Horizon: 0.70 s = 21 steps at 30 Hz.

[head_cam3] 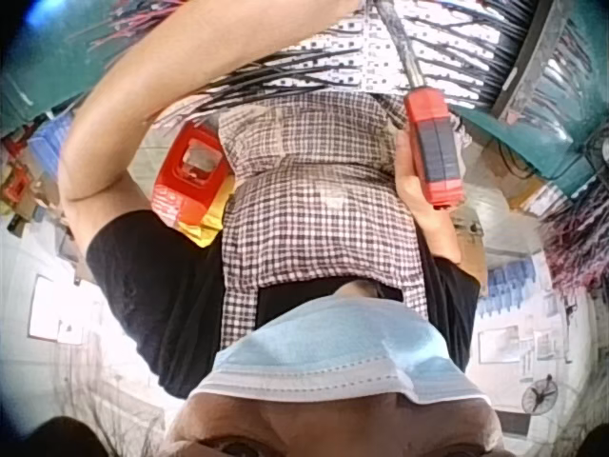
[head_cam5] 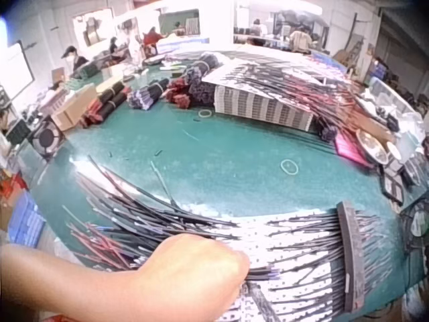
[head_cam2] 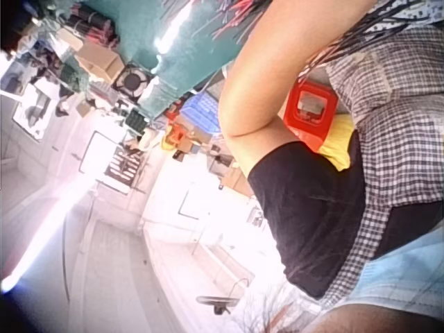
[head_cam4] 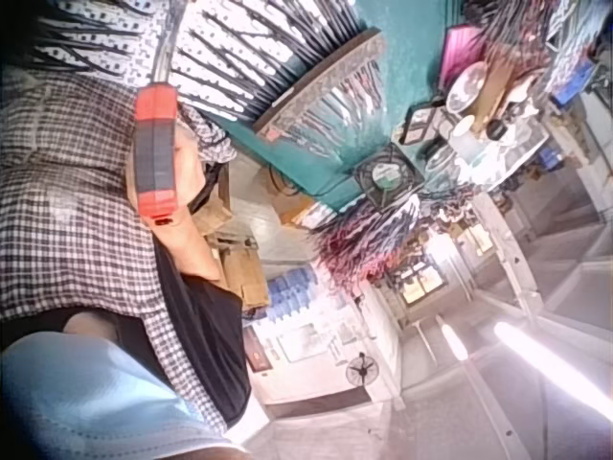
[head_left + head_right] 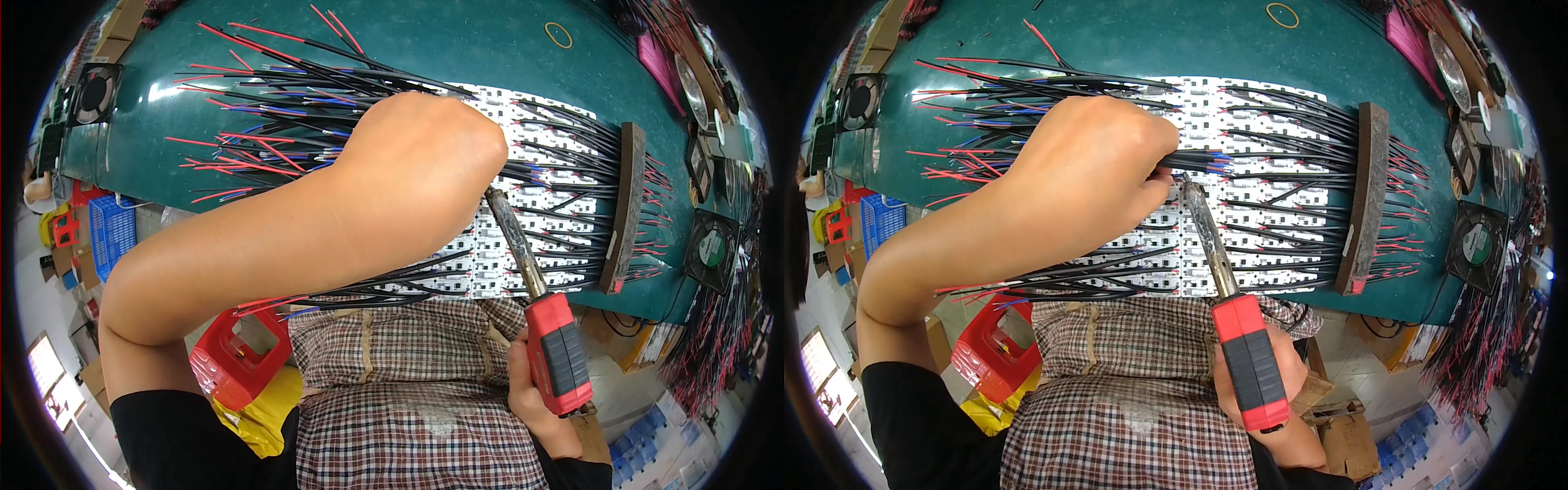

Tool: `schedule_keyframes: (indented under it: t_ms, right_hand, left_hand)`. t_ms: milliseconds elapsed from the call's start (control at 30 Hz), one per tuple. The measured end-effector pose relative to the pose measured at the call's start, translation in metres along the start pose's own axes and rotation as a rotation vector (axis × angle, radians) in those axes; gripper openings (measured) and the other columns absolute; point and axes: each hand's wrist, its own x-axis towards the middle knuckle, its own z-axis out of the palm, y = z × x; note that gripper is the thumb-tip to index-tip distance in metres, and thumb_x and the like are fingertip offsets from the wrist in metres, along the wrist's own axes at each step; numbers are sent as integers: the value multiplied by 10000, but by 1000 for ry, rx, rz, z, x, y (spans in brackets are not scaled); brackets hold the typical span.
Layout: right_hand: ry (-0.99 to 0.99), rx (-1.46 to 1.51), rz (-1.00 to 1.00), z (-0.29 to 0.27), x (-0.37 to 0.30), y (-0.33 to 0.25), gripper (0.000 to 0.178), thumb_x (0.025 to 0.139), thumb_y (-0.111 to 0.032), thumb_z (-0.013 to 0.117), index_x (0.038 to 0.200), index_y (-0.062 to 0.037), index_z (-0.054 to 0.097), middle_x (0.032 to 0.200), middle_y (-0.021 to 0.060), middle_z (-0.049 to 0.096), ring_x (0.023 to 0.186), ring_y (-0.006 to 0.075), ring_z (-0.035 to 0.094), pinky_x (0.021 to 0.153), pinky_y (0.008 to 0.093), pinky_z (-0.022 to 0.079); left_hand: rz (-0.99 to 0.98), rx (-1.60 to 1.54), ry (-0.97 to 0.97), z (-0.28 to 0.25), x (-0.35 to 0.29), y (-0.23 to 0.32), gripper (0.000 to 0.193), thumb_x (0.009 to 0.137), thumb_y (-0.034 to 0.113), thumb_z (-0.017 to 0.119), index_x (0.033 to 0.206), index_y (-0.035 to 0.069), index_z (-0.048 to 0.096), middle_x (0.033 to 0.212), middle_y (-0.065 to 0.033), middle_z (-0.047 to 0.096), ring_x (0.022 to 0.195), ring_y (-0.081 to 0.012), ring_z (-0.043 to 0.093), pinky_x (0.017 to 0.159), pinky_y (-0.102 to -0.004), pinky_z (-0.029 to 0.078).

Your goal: The person solders wire ends onto circuit boards using a handheld soldering iron. The person then secures a bundle of wires with a rubber band, places it aside, and solders the next set of wires.

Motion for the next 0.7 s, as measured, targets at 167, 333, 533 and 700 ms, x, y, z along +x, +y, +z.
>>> schedule_keyframes:
  t_ms: [167,333,533,700]
  right_hand:
    - [-40,22,24,1,-4,0,302,785,-54,817,1030,25,658,947,132,681,721,260,704,644,329,565]
    - [-51,51,56,1,-4,-2,293,777,-55,818,1015,23,666,941,135,676,710,264,696,640,327,561]
    - [-88,59,134,-9,-19,5,253,810,-56,782,1031,7,677,906,138,654,696,278,671,615,354,543]
    - [-105,145,275,-12,-21,4,209,848,-59,747,1034,3,677,897,140,650,708,292,669,636,371,542]
  left_hand:
    - [-11,-4,-16,-1,0,1,77,690,45,696,725,-23,695,762,-224,692,747,-397,715,660,-481,580]
    - [-29,1,-33,-1,2,2,79,686,35,694,730,-30,701,770,-232,695,748,-399,715,661,-483,580]
    - [-41,12,-32,-2,3,2,81,675,23,692,731,-34,705,767,-239,693,752,-403,714,666,-490,581]
    - [-50,-2,-54,-1,4,1,77,681,16,677,734,-31,707,761,-244,690,751,-404,713,666,-497,579]
